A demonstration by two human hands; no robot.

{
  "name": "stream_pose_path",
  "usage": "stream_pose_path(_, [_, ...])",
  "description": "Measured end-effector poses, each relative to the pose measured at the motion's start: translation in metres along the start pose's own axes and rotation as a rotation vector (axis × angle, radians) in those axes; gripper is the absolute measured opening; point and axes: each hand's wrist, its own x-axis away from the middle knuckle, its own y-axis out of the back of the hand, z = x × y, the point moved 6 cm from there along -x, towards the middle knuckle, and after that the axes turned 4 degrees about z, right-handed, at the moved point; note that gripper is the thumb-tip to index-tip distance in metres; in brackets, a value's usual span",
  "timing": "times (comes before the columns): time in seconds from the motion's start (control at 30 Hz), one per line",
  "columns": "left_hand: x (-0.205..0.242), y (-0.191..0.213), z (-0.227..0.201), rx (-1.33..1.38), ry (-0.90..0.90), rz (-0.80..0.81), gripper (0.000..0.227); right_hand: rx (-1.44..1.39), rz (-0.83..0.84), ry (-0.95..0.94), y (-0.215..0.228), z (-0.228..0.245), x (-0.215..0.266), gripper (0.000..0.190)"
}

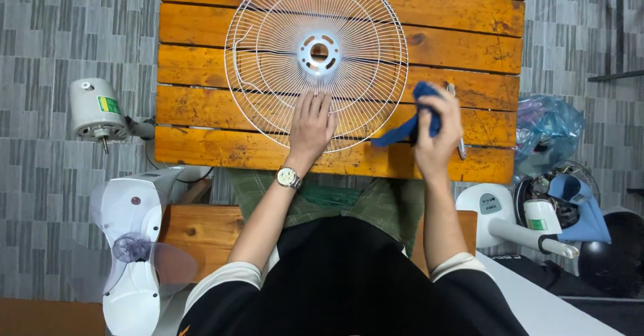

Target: Cleaning a fan grill using a cloth and a toothbrush

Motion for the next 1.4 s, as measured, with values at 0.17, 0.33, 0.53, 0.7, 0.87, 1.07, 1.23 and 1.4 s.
stream_pose_path(0.17, [0.014, 0.007, 0.001, 0.003, 0.011, 0.026, 0.044, 0.018, -0.029, 0.085, -0.012, -0.001, -0.048, 0.020])
stream_pose_path(0.33, [0.020, 0.011, 0.005, 0.049, 0.034, 0.203, 0.046, 0.148, 0.185, 0.042, -0.101, -0.066, -0.063, 0.043])
stream_pose_path(0.53, [0.027, 0.003, 0.011, 0.006, -0.036, 0.061, 0.052, 0.174, 0.352, 0.184, -0.150, -0.091, -0.050, 0.023])
stream_pose_path(0.7, [0.028, 0.000, 0.011, 0.010, -0.105, 0.058, 0.057, 0.243, 0.406, 0.149, -0.135, -0.082, -0.035, 0.019])
stream_pose_path(0.87, [0.021, 0.001, 0.033, 0.094, -0.262, 0.069, 0.056, 0.266, 0.376, 0.099, -0.120, -0.079, -0.008, 0.021])
stream_pose_path(1.07, [0.002, -0.010, 0.075, 0.262, -0.435, 0.112, 0.049, 0.267, 0.265, 0.077, -0.128, -0.085, 0.036, 0.024])
stream_pose_path(1.23, [-0.008, -0.003, 0.084, 0.264, -0.429, 0.150, 0.053, 0.219, 0.190, 0.071, -0.125, -0.064, 0.045, 0.024])
stream_pose_path(1.4, [-0.008, 0.012, 0.055, 0.256, -0.082, 0.064, 0.031, 0.188, 0.079, 0.067, -0.120, -0.065, 0.071, 0.025])
